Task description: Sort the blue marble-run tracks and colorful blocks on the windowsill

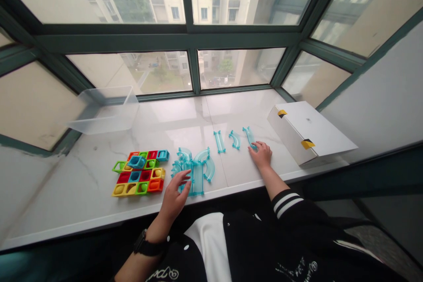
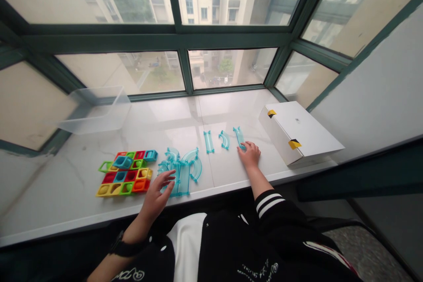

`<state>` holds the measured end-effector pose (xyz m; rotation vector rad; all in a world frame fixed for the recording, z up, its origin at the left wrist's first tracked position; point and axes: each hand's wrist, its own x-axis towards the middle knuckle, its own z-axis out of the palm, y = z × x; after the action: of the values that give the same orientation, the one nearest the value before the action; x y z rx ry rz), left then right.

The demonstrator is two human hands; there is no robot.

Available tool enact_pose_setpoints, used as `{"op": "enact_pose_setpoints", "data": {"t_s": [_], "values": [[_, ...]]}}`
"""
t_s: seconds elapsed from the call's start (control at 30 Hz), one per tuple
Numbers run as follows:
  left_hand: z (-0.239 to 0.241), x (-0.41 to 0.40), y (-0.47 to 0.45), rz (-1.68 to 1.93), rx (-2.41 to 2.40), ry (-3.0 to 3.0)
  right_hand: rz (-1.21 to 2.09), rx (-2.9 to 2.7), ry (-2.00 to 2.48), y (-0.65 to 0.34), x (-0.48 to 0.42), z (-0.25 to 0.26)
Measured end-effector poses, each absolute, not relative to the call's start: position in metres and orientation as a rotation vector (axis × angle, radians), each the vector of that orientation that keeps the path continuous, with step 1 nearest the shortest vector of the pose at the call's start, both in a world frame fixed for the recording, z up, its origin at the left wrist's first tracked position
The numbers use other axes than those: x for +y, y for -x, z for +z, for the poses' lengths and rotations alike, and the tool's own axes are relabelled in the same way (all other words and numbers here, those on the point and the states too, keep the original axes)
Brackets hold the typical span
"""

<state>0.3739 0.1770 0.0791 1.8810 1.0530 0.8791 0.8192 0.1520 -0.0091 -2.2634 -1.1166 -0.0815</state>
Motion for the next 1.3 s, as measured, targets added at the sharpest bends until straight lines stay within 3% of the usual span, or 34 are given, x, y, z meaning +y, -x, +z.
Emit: {"op": "enact_pose_setpoints", "data": {"t_s": [1.3], "values": [[0.0806, 0.1754, -0.3707, 0.896, 1.078, -1.893, -0.069, -1.13, 2.242, -0.8214, 0.1532, -0.0096]]}}
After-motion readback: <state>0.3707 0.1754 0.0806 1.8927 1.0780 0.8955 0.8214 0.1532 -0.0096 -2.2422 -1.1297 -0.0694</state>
